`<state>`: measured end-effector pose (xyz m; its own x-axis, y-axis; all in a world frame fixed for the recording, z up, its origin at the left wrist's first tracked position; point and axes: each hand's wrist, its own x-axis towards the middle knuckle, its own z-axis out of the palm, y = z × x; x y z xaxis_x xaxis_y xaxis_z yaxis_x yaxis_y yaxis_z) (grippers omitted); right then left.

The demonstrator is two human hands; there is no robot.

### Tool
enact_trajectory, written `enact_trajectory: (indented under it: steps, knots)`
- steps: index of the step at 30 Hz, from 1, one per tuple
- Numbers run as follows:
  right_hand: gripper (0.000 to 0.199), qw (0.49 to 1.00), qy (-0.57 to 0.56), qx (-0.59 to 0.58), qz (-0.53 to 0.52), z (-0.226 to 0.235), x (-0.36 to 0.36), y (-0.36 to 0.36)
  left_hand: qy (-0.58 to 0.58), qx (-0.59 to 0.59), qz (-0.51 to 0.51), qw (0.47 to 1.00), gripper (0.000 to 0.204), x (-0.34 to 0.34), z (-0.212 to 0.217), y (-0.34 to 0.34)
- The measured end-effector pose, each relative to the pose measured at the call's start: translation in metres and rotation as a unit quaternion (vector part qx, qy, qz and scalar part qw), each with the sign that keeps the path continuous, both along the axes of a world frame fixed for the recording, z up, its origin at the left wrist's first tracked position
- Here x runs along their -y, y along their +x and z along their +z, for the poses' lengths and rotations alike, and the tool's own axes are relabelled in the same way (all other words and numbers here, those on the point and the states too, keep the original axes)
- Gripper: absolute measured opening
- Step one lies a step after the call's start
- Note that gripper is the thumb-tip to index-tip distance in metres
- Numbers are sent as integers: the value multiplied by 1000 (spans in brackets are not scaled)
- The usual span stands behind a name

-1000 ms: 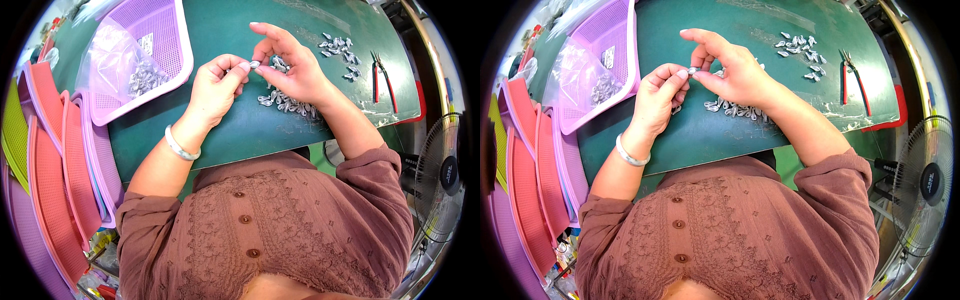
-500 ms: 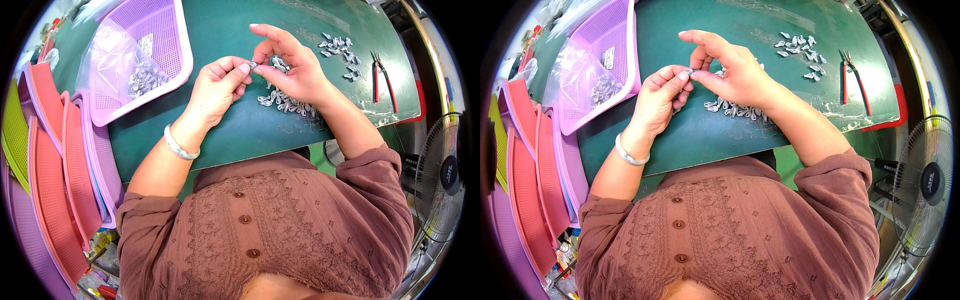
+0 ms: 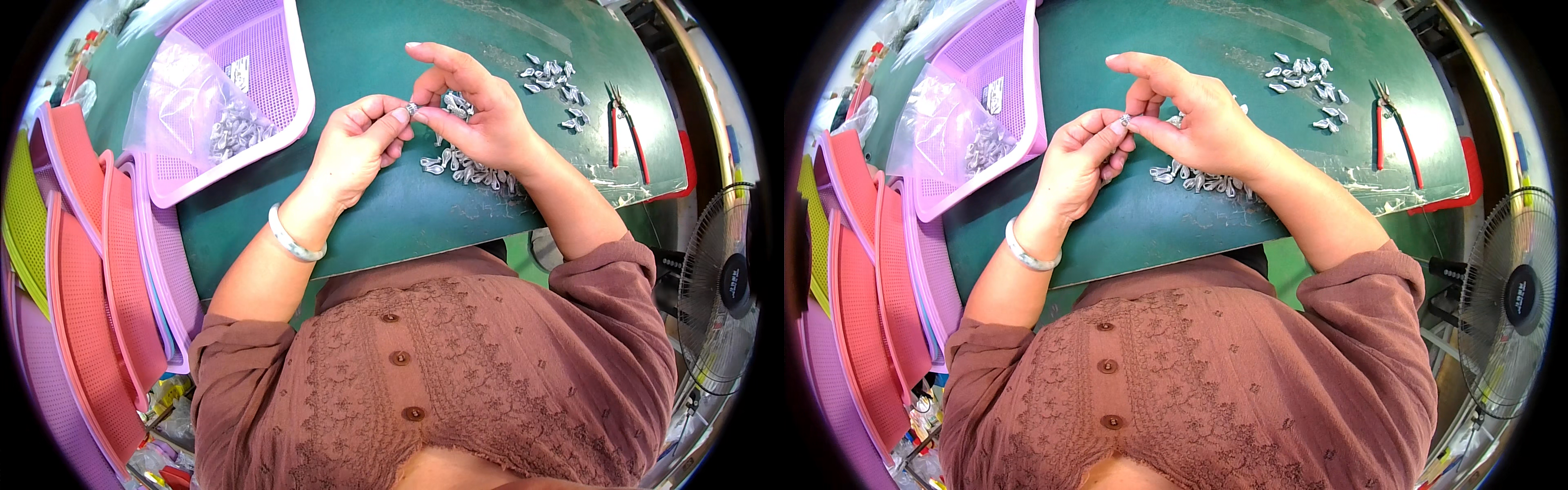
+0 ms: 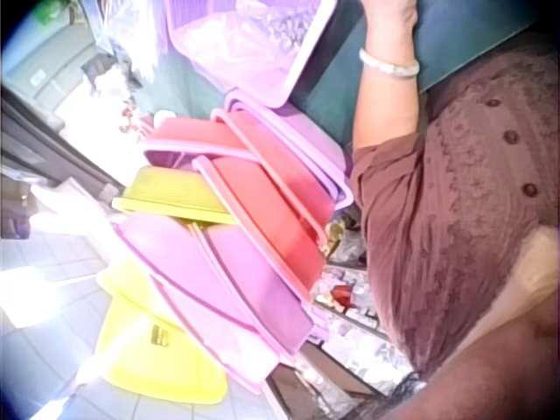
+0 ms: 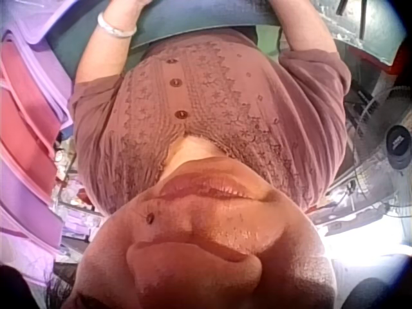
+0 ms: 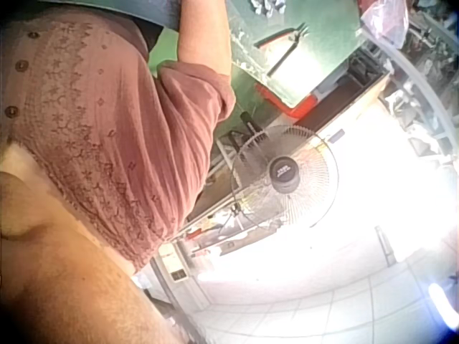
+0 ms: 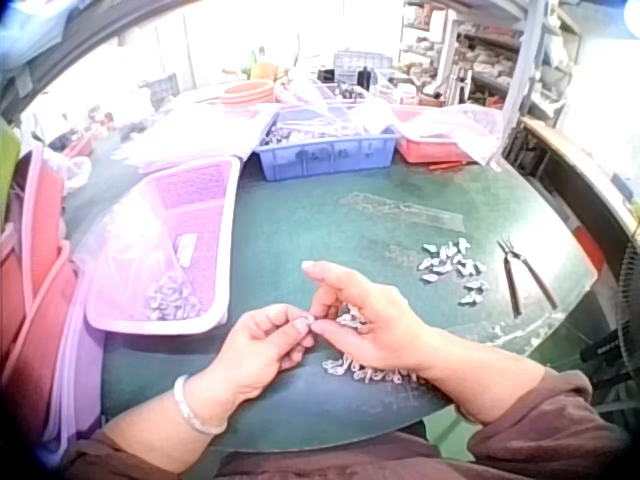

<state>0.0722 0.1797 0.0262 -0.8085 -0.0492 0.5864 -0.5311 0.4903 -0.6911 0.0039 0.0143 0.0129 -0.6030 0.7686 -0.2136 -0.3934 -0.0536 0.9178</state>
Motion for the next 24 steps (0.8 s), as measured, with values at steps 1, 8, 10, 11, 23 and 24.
enact_trajectory:
  steps: [1, 8, 10, 11, 23, 24]
  knots:
    - [58, 1000, 3, 12, 3, 0, 0, 0, 0, 1, 1, 1000, 10, 0, 0, 0]
    - [59, 999, 7, 48, 1, 2, -2, 2, 12, -35, 35, 999, 9, -2, -3, -1]
    - [59, 999, 4, 38, -3, 1, -2, 2, 17, -70, 51, 996, 10, -3, -3, 0]
    - [58, 1000, 2, 28, -7, 0, -1, 1, 13, -89, 57, 994, 10, -3, -3, 1]
    - [60, 999, -6, 40, 6, 0, -2, 2, 12, -208, 87, 974, 10, -3, -2, 4]
    - [61, 999, -7, 42, 6, 0, -2, 2, 10, -206, 87, 975, 10, -3, -1, 4]
